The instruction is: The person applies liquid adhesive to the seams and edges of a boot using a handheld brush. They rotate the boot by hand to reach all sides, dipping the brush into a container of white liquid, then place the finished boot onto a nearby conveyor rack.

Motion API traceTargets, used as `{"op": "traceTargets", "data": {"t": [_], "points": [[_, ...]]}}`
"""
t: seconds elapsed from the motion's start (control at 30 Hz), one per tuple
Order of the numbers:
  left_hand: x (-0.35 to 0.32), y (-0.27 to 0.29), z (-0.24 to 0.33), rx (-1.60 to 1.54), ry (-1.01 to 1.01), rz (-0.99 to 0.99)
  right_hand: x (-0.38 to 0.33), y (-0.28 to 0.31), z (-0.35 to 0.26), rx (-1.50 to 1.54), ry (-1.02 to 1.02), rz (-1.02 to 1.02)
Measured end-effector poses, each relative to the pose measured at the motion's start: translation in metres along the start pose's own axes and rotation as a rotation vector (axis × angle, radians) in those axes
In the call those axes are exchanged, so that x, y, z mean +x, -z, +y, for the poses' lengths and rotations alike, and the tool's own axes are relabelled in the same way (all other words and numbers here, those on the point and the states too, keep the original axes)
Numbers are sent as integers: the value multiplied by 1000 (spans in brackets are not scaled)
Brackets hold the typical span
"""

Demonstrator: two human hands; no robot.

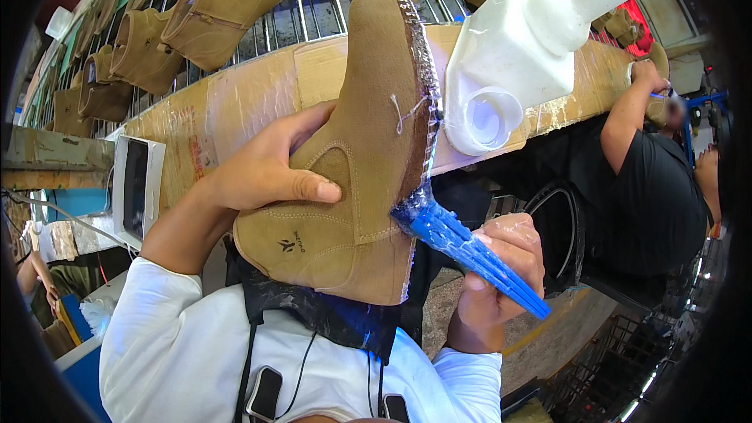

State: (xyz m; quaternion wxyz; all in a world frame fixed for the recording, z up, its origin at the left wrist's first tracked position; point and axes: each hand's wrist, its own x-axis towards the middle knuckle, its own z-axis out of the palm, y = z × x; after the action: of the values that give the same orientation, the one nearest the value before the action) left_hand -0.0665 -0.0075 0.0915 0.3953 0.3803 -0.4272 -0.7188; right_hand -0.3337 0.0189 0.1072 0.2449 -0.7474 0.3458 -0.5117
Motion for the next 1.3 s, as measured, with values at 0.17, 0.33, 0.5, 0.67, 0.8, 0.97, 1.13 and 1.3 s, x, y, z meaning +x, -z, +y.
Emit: {"op": "traceTargets", "data": {"t": [0.17,0.33,0.5,0.67,0.8,0.97,1.13,1.3], "points": [[0,0,0,-44,37,23,3,7,-1,11,-3,-50],[0,1,0,-37,85,64,10,17,14,110,-13,-72],[2,-1,0,-39,100,48,25,8,13,130,-7,-61],[3,-2,-3,-31,102,65,28,-2,18,-7,59,-2],[2,8,-14,-49,113,108,22,7,51,-58,-24,330],[1,14,-17,-106,145,180,23,34,110,-253,-153,239],[4,18,-23,-125,177,157,31,36,125,-635,8,-103],[0,21,-20,-178,175,177,12,32,106,-140,-390,113]]}}
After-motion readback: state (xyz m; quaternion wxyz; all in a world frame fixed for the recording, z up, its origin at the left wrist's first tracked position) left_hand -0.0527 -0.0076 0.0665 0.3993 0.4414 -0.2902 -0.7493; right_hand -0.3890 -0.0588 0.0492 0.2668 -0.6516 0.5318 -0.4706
